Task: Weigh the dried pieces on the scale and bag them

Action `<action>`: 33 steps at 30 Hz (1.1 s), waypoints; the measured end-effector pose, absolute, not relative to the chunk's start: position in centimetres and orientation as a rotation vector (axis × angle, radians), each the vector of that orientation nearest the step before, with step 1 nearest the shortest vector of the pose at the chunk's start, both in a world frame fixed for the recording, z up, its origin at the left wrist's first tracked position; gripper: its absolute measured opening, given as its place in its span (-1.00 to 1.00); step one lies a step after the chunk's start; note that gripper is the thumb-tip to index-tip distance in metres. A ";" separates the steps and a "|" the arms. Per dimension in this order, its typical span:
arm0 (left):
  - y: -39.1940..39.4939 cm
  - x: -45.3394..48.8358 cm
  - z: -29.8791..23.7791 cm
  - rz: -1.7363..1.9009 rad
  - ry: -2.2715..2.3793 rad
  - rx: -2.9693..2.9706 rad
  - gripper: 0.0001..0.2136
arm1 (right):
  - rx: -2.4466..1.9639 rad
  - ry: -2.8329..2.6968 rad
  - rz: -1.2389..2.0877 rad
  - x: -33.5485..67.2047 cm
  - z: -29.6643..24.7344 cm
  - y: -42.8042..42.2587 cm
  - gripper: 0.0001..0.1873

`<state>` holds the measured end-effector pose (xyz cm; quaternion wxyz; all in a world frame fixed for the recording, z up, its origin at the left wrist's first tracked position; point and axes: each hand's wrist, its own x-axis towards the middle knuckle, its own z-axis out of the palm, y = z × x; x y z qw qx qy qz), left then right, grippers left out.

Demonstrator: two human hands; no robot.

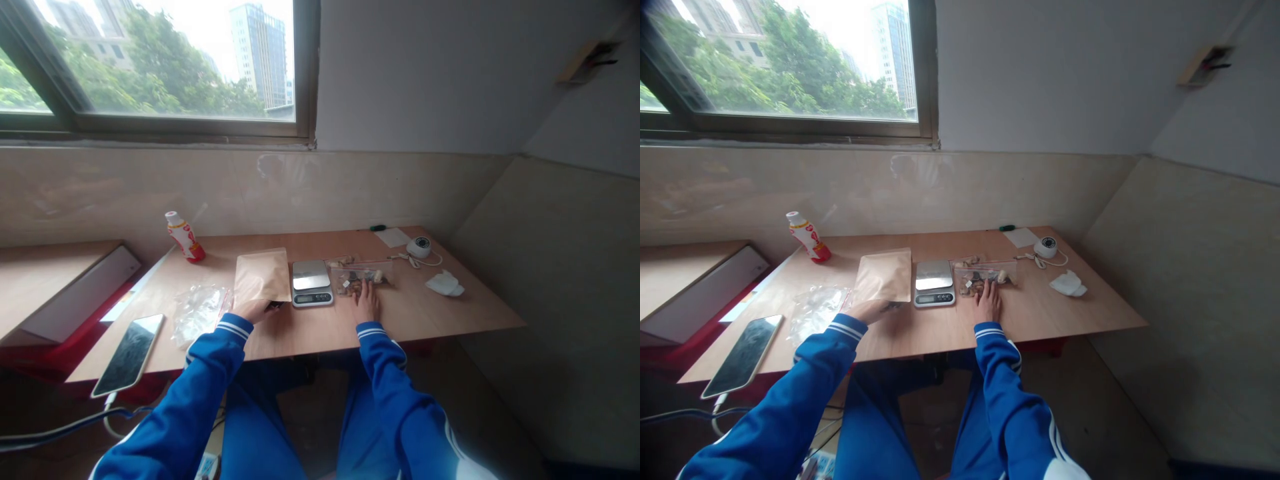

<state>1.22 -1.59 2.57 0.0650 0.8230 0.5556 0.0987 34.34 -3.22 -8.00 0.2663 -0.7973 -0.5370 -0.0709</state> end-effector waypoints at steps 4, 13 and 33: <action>-1.6 0.6 5.9 0.151 1.434 2.644 -0.63 | -2.159 -1.444 -0.201 34.3 -8.1 -3.2 -0.40; -2.6 -0.6 5.8 0.503 1.209 2.864 -0.68 | -2.146 -1.453 -0.211 34.4 -7.9 -3.3 -0.41; 2.0 9.6 3.7 0.591 1.809 2.231 -0.63 | -2.139 -1.441 -0.211 34.3 -8.2 -3.1 -0.41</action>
